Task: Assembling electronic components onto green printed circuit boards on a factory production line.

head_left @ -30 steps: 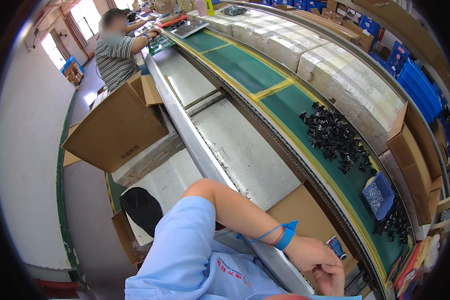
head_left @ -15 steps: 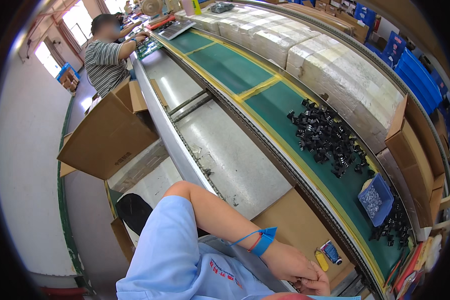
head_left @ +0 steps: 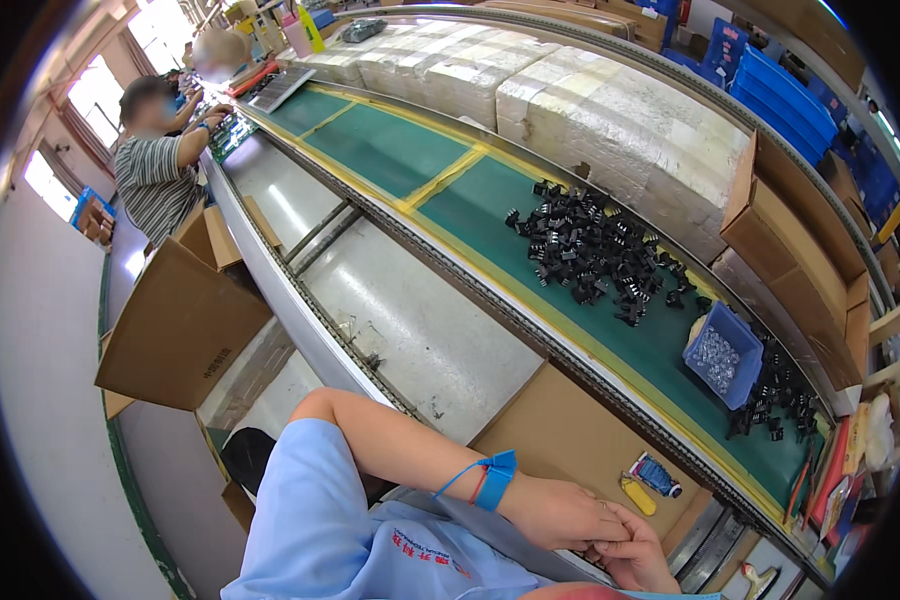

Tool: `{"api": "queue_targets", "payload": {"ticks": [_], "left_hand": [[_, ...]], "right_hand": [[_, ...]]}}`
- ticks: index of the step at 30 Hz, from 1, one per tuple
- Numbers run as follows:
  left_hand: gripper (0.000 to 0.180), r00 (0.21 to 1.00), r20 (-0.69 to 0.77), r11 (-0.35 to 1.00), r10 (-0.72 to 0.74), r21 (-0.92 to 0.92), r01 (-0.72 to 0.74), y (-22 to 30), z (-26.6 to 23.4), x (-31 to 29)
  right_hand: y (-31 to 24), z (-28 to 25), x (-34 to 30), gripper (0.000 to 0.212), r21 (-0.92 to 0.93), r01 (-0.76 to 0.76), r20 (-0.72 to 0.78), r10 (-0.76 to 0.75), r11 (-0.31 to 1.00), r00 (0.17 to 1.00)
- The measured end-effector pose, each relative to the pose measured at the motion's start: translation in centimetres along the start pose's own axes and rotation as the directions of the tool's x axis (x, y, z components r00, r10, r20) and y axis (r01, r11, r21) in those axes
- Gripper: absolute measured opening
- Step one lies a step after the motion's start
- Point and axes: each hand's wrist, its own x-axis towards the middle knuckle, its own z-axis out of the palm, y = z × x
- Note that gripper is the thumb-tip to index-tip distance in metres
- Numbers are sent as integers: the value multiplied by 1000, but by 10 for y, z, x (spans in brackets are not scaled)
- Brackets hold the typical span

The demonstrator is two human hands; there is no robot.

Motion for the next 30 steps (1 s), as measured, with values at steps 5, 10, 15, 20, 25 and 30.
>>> {"api": "queue_targets", "payload": {"ticks": [5,10,15,20,25,30], "left_hand": [[20,1000,8,1000,8,12,-8,0,0,0],[19,1000,-8,999,30,29,-29,1,0,-1],[18,999,-19,999,27,22,-27,-2,2,-2],[17,1000,-10,1000,9,23,-9,-1,1,-1],[17,1000,-7,1000,16,22,-16,1,0,-1],[18,1000,-6,999,20,30,-20,0,1,-1]], "right_hand": [[1,-1,-1,55,-18,5,1,-5,1000,1000],[1,-1,0,55,-2,-5,2,5,1000,1000],[0,2,-1,55,-9,3,-26,-3,1000,1000],[1,0,-1,55,-6,6,-10,-6,1000,1000],[3,-4,0,55,8,10,5,-10,1000,1000],[2,1,0,55,-4,12,-21,-13,1000,1000]]}}
